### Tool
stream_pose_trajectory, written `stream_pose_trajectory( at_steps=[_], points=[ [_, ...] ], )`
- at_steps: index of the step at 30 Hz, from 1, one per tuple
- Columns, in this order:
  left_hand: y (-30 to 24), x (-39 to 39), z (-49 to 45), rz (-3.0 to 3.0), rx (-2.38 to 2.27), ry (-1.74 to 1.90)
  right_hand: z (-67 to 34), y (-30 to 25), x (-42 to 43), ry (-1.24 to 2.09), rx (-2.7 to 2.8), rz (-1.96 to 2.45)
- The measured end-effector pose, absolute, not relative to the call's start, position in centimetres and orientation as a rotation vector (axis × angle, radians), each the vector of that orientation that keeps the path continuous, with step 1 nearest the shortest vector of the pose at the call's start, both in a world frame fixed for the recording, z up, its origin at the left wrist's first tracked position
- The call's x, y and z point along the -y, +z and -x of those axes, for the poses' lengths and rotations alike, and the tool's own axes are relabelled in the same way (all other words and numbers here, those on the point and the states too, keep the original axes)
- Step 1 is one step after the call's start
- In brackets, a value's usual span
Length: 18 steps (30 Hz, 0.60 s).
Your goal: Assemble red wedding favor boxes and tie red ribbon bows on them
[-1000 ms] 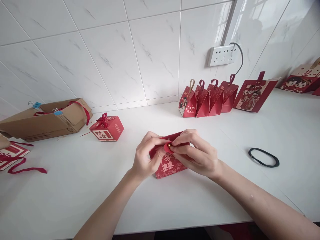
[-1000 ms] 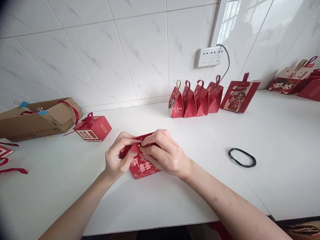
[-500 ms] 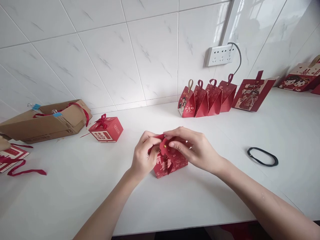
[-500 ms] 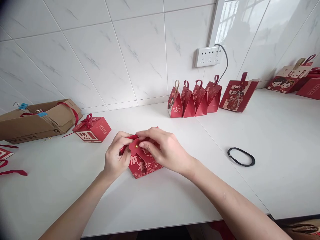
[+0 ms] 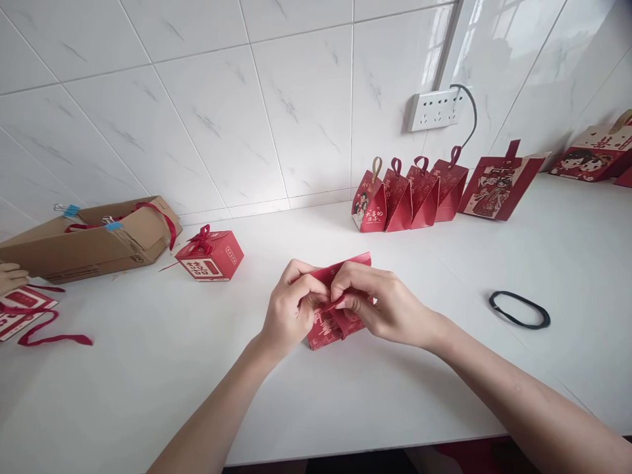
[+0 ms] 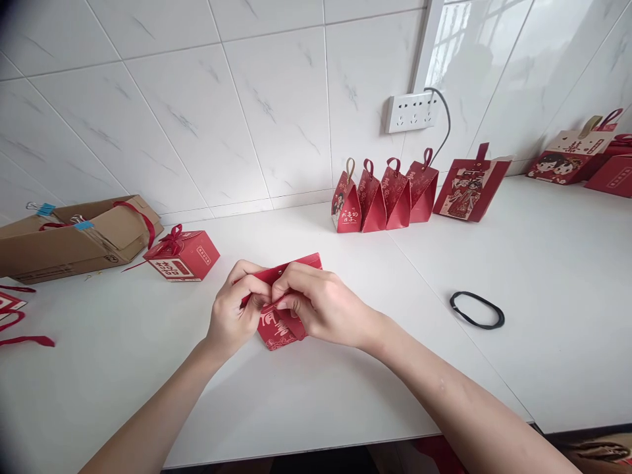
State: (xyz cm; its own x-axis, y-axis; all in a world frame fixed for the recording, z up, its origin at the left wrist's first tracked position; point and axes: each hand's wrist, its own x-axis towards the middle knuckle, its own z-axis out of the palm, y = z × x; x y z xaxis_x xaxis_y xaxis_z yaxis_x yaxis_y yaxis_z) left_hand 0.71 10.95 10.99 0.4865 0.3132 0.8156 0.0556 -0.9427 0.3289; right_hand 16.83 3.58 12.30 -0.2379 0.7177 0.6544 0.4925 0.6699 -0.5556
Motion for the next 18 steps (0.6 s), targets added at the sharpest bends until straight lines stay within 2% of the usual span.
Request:
stream_pose_trajectory(
  at_steps=[4, 10, 18],
  points=[
    [10.6, -11.0, -0.8, -2.402, -0.336, 1.46, -17.3, 12.4, -3.6, 0.221, 1.871, 0.92],
    [10.4, -10.8, -0.7, -2.127, -0.589, 1.516, -17.3, 11.8, -4.0, -0.103, 1.846, 0.889],
    [11.4, -10.3, -0.5, -2.06, -0.606, 1.348, -16.8, 11.1, -4.2, -0.155, 1.819, 0.94]
  ],
)
